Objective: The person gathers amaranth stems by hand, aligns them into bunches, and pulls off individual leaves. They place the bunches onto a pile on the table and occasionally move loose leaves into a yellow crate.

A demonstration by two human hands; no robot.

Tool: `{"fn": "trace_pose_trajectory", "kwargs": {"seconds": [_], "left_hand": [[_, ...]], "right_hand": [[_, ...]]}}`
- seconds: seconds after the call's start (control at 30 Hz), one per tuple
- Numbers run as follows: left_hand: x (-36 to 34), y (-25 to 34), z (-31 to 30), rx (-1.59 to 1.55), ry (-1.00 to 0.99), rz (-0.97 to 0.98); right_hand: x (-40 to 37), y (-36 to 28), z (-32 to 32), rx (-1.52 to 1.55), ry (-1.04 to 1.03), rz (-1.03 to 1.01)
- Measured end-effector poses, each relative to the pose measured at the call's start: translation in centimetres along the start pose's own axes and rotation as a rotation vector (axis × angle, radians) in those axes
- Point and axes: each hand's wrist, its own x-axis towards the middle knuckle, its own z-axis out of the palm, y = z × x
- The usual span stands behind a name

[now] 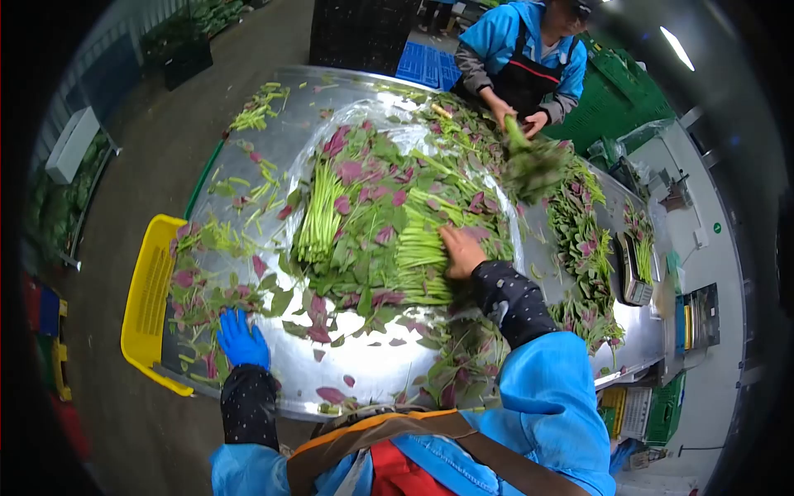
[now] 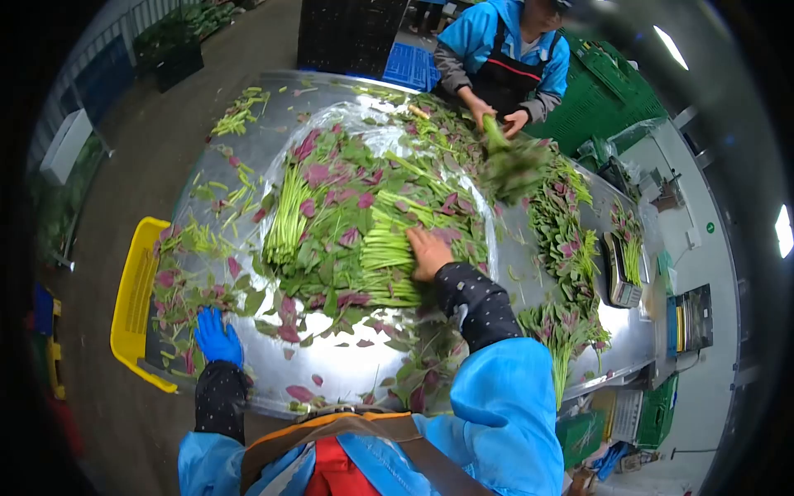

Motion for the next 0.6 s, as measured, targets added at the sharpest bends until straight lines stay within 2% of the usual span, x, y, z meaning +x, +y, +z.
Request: {"fn": "trace_pose_trajectory", "kwargs": {"seconds": [0.03,0.13,0.2,0.3,0.33,0.43,0.53,0.6], "left_hand": [[0.2,0.2,0.4,-0.003,0.012,0.010],[0.2,0.8,-0.8,-0.009,-0.062,0.006],[0.1,0.6,0.0,0.001,-0.017,0.017],[0.0,0.6,0.6,-0.007,0.030,0.034],[0.1,0.9,0.3,-0.010,0.029,0.032],[0.3,0.8,-0.1,0.018,0.019,0.046],[0.2,0.5,0.6,0.018,0.117,0.091],[0.3,0.4,0.5,0.020,0.082,0.079]], "right_hand": [[-0.1,0.2,0.6,0.066,0.076,-0.023],[-0.1,-0.9,-0.8,0.042,0.091,0.008],[-0.4,-0.7,-0.9,0.082,0.106,-0.003],[0.1,1.1,-1.7,0.189,-0.072,-0.008],[0.2,1.2,-1.8,0.108,-0.078,0.000],[1.0,0.4,-2.5,0.065,0.095,-0.136],[1.8,1.6,0.4,0.208,0.060,-0.064],[2.1,1.0,-0.9,0.155,0.044,-0.055]]}}
